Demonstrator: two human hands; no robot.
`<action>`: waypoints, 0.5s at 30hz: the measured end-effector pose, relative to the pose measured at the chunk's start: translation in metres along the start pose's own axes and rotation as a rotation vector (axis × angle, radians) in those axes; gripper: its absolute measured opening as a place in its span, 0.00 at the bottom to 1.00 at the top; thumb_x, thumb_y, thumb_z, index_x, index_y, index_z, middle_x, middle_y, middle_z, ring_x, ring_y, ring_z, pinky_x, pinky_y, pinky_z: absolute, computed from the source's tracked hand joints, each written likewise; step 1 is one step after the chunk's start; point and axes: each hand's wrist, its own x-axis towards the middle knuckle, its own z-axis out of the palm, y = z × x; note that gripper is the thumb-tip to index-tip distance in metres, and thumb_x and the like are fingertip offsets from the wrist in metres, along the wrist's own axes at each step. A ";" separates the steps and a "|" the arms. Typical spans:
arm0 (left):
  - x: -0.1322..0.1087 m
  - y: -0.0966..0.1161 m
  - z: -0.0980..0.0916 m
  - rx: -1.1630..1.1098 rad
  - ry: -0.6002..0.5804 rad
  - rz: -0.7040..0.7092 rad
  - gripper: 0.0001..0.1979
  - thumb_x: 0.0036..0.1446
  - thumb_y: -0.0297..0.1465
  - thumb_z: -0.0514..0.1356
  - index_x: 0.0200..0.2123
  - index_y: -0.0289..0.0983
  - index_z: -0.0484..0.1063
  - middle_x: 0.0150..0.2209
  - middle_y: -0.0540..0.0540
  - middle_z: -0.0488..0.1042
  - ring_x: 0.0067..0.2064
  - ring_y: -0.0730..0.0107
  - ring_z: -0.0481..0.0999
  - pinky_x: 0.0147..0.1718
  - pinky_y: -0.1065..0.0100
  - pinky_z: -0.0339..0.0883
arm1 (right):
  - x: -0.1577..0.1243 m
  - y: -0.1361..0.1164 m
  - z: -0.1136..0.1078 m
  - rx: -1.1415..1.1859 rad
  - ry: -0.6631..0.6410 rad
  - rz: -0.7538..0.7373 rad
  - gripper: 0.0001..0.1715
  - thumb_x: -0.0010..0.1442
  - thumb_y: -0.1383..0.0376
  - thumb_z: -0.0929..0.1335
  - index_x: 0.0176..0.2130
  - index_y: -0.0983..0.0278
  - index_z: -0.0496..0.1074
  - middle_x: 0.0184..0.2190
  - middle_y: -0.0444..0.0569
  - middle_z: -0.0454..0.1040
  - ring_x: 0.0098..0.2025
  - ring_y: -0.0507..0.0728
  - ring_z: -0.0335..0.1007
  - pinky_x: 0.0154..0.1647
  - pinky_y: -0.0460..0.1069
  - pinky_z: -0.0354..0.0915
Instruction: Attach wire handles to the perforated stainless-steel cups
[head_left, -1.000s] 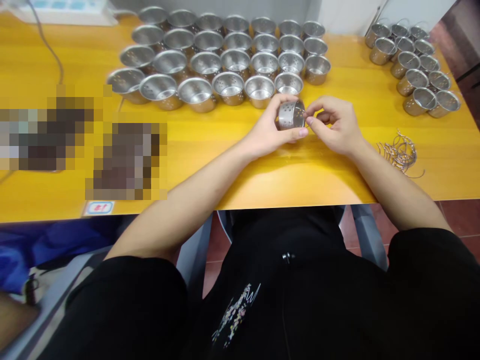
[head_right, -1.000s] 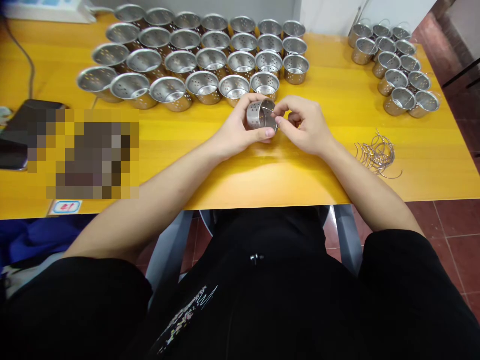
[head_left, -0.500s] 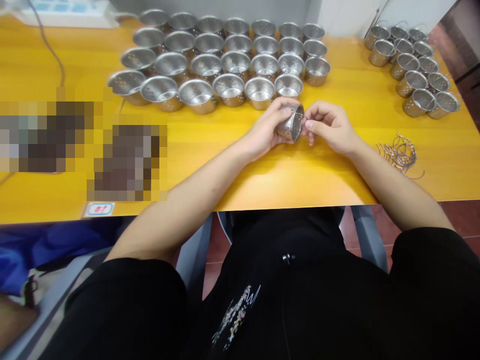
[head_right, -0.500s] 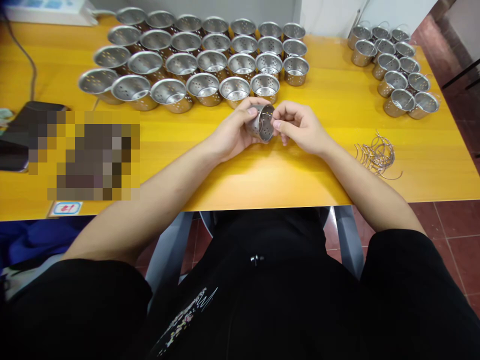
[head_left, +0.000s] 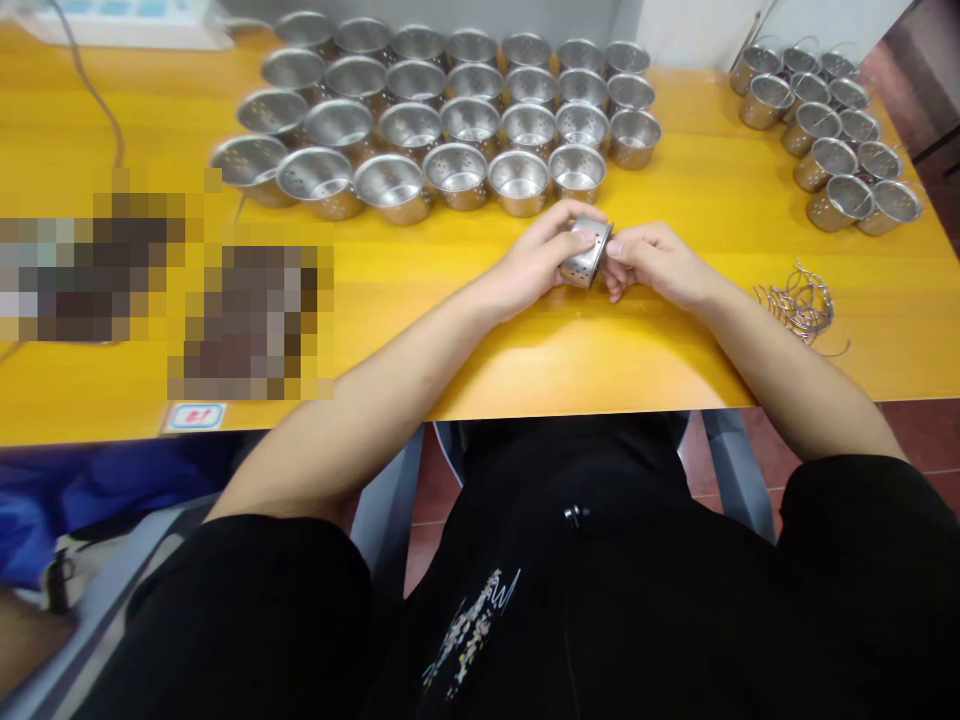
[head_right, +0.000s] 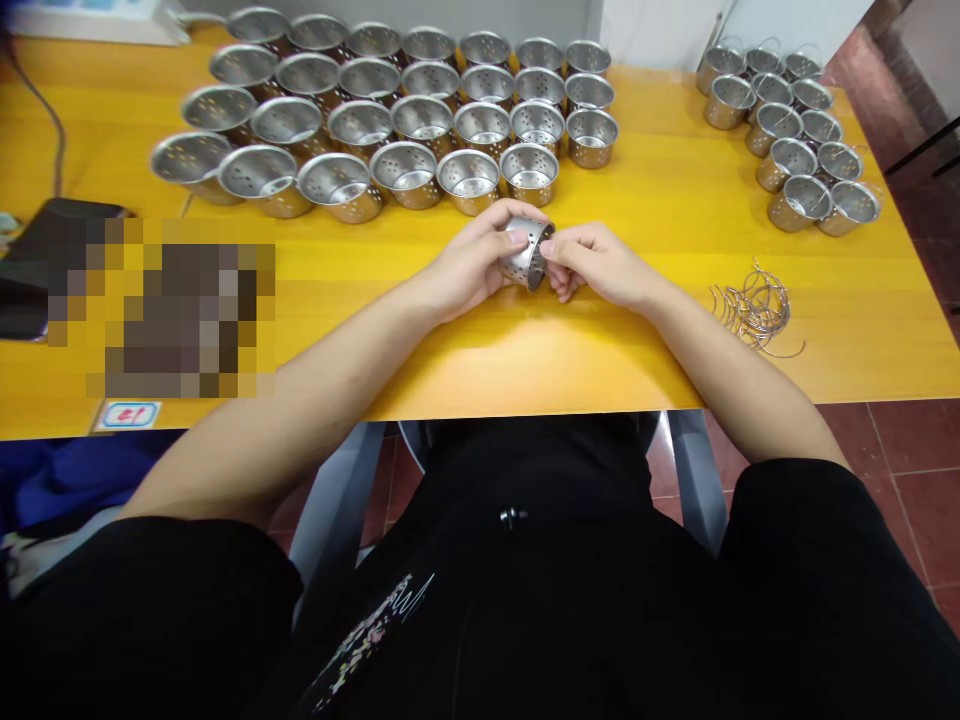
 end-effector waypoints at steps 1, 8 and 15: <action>0.001 -0.002 -0.001 0.002 -0.011 0.005 0.28 0.67 0.53 0.79 0.60 0.45 0.81 0.55 0.44 0.88 0.52 0.50 0.94 0.49 0.53 0.89 | 0.000 0.000 0.000 -0.008 0.008 -0.001 0.48 0.68 0.26 0.86 0.27 0.58 0.71 0.25 0.44 0.76 0.28 0.55 0.76 0.34 0.50 0.83; 0.006 -0.008 -0.006 0.015 -0.055 0.059 0.30 0.64 0.55 0.82 0.59 0.46 0.84 0.53 0.44 0.88 0.49 0.50 0.93 0.45 0.53 0.88 | 0.000 -0.001 0.001 -0.135 -0.003 -0.047 0.46 0.80 0.35 0.79 0.23 0.57 0.67 0.21 0.45 0.74 0.27 0.55 0.75 0.34 0.50 0.78; 0.001 0.000 0.001 -0.010 -0.060 0.013 0.29 0.63 0.53 0.81 0.59 0.46 0.81 0.54 0.43 0.91 0.51 0.45 0.95 0.52 0.46 0.92 | -0.001 -0.004 -0.001 -0.224 0.005 -0.085 0.49 0.82 0.35 0.77 0.22 0.56 0.62 0.19 0.42 0.66 0.25 0.53 0.65 0.31 0.51 0.72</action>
